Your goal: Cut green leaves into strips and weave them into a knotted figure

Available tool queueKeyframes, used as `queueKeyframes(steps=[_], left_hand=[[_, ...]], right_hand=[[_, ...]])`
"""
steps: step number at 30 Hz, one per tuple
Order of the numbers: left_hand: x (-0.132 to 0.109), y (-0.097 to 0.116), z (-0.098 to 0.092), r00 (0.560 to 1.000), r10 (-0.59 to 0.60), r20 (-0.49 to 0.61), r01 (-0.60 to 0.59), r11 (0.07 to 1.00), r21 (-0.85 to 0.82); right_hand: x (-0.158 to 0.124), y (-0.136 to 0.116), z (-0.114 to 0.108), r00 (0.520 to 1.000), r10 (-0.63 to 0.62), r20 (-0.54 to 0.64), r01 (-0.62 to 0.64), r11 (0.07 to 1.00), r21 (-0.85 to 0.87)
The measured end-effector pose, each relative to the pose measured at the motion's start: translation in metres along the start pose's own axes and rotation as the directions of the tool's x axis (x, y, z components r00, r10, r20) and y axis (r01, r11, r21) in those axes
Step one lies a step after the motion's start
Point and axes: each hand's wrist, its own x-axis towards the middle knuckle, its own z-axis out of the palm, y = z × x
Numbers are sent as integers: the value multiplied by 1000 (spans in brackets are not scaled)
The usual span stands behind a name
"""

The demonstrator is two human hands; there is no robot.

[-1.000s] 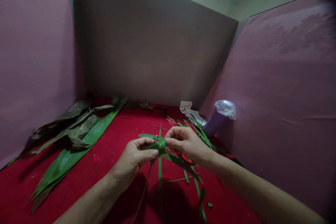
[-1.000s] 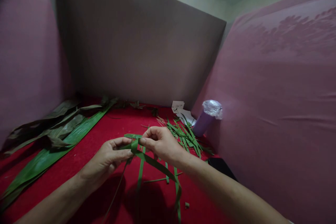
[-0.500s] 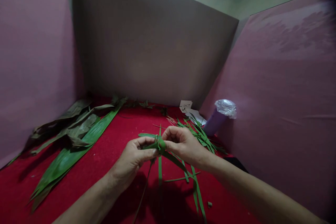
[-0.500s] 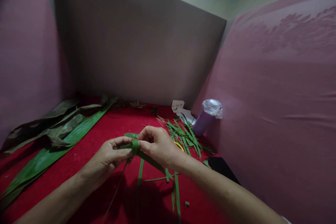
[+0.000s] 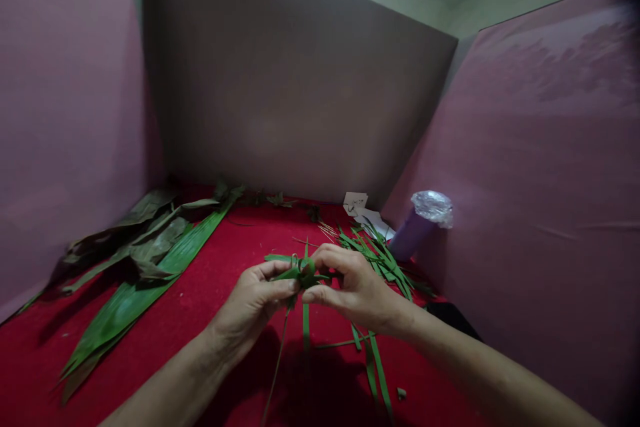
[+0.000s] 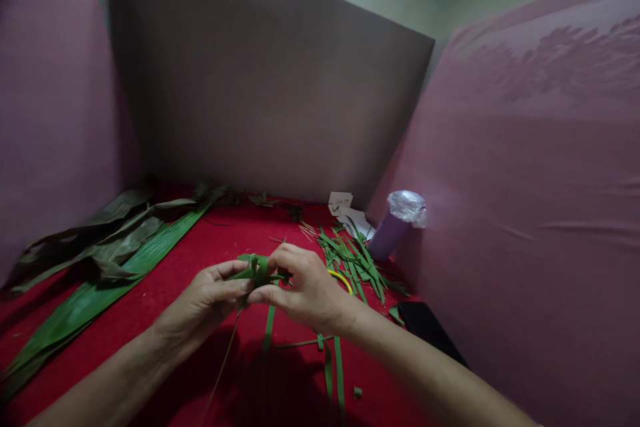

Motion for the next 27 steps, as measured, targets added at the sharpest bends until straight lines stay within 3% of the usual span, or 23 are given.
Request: queueKeyframes(steps=[4,9,27], left_hand=[[-1,1,2,999,37,-25,-35,998,55],[-3,4,4,997,62,-52,-57,993,101],[-4,5,5,991,87,-105,-68,983,170]], right_hand=[[1,1,6,985,169,-23,-164,976,146],[4,4,7,947,311,74,-316,878,360],[12,1,8,934,355,41,-339,845,413]])
